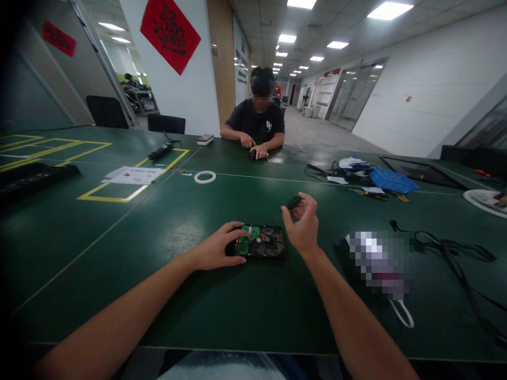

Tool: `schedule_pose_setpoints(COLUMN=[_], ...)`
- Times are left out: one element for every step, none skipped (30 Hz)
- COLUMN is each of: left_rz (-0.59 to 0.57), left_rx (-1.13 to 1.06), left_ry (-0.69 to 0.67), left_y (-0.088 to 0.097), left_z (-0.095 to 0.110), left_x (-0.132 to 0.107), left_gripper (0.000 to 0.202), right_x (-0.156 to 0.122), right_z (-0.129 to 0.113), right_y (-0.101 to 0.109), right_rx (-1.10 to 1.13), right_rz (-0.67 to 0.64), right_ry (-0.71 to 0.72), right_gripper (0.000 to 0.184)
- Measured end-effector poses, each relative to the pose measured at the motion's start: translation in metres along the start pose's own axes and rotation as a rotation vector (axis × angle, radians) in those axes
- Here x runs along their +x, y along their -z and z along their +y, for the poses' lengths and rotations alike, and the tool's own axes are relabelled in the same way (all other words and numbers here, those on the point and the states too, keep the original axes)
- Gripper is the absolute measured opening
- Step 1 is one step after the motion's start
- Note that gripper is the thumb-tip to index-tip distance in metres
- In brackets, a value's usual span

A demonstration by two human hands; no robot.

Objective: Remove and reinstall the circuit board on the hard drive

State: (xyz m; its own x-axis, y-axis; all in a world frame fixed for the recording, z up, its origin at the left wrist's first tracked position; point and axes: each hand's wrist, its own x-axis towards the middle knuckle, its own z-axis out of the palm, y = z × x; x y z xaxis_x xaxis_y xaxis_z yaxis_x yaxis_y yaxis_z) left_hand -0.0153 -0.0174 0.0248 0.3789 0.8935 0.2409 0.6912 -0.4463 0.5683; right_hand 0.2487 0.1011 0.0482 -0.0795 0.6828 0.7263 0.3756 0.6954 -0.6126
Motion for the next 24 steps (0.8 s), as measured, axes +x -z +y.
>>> schedule_pose_setpoints(left_rz=[0.006,0.011,0.016,0.019,0.02,0.02,0.018,0.016,0.016,0.017,0.02,0.022,0.024,0.023,0.022,0.021,0.02,0.021,0.021,0.02,0.017,0.015,0.013,0.013], left_rx=[0.003,0.006,0.009,0.011,0.013,0.013,0.012,0.01,0.008,0.006,0.005,0.005,0.005,0.005,0.004,0.001,-0.003,-0.006,-0.01,-0.011,-0.012,-0.013,-0.015,-0.018], left_ry=[-0.005,-0.011,-0.017,-0.022,-0.024,-0.025,-0.026,-0.026,-0.026,-0.027,-0.026,-0.026,-0.025,-0.024,-0.022,-0.022,-0.023,-0.024,-0.024,-0.025,-0.024,-0.021,-0.017,-0.013], left_y=[-0.001,-0.001,-0.001,-0.002,-0.002,-0.002,-0.002,-0.002,-0.002,-0.001,-0.001,-0.001,-0.001,-0.001,-0.001,-0.001,-0.001,-0.001,0.0,0.0,0.0,0.001,0.001,0.001], left_z=[0.0,0.0,-0.001,-0.001,0.0,0.0,0.0,0.0,0.0,-0.001,-0.001,-0.001,-0.001,-0.002,-0.002,-0.001,-0.001,-0.001,-0.001,0.0,0.0,0.0,0.0,0.0], left_x=[0.0,0.0,0.0,0.0,0.0,0.0,0.0,0.0,0.0,0.0,0.0,0.0,0.0,0.0,0.0,0.0,0.0,0.0,0.0,0.0,0.0,0.0,0.0,0.0], left_gripper=[0.072,0.072,0.072,0.072,0.072,0.072,0.072,0.072,0.073,0.073,0.073,0.073,0.073,0.073,0.073,0.073,0.073,0.073,0.073,0.073,0.073,0.073,0.073,0.074], right_x=[-0.004,-0.007,-0.011,-0.013,-0.015,-0.017,-0.017,-0.018,-0.018,-0.018,-0.018,-0.018,-0.019,-0.019,-0.02,-0.02,-0.02,-0.02,-0.02,-0.019,-0.018,-0.018,-0.017,-0.016], right_z=[-0.007,-0.013,-0.017,-0.02,-0.022,-0.023,-0.023,-0.022,-0.022,-0.022,-0.021,-0.021,-0.021,-0.021,-0.02,-0.02,-0.02,-0.02,-0.02,-0.021,-0.021,-0.022,-0.024,-0.025], right_y=[-0.005,-0.009,-0.013,-0.017,-0.02,-0.021,-0.022,-0.023,-0.023,-0.023,-0.023,-0.023,-0.023,-0.024,-0.024,-0.025,-0.025,-0.025,-0.025,-0.025,-0.024,-0.023,-0.022,-0.021], right_rx=[0.05,0.087,0.112,0.128,0.139,0.147,0.153,0.159,0.162,0.163,0.165,0.166,0.168,0.168,0.167,0.162,0.154,0.143,0.129,0.11,0.086,0.058,0.028,-0.001], right_rz=[-0.027,-0.058,-0.087,-0.11,-0.123,-0.131,-0.134,-0.137,-0.14,-0.143,-0.147,-0.152,-0.157,-0.162,-0.167,-0.17,-0.172,-0.174,-0.176,-0.178,-0.178,-0.179,-0.182,-0.183], right_ry=[0.006,0.016,0.025,0.032,0.035,0.037,0.039,0.041,0.043,0.045,0.046,0.043,0.04,0.036,0.035,0.035,0.037,0.04,0.042,0.046,0.051,0.058,0.07,0.085], right_gripper=[0.067,0.066,0.065,0.064,0.064,0.064,0.064,0.064,0.063,0.063,0.063,0.063,0.063,0.063,0.063,0.062,0.062,0.062,0.061,0.061,0.061,0.062,0.062,0.06])
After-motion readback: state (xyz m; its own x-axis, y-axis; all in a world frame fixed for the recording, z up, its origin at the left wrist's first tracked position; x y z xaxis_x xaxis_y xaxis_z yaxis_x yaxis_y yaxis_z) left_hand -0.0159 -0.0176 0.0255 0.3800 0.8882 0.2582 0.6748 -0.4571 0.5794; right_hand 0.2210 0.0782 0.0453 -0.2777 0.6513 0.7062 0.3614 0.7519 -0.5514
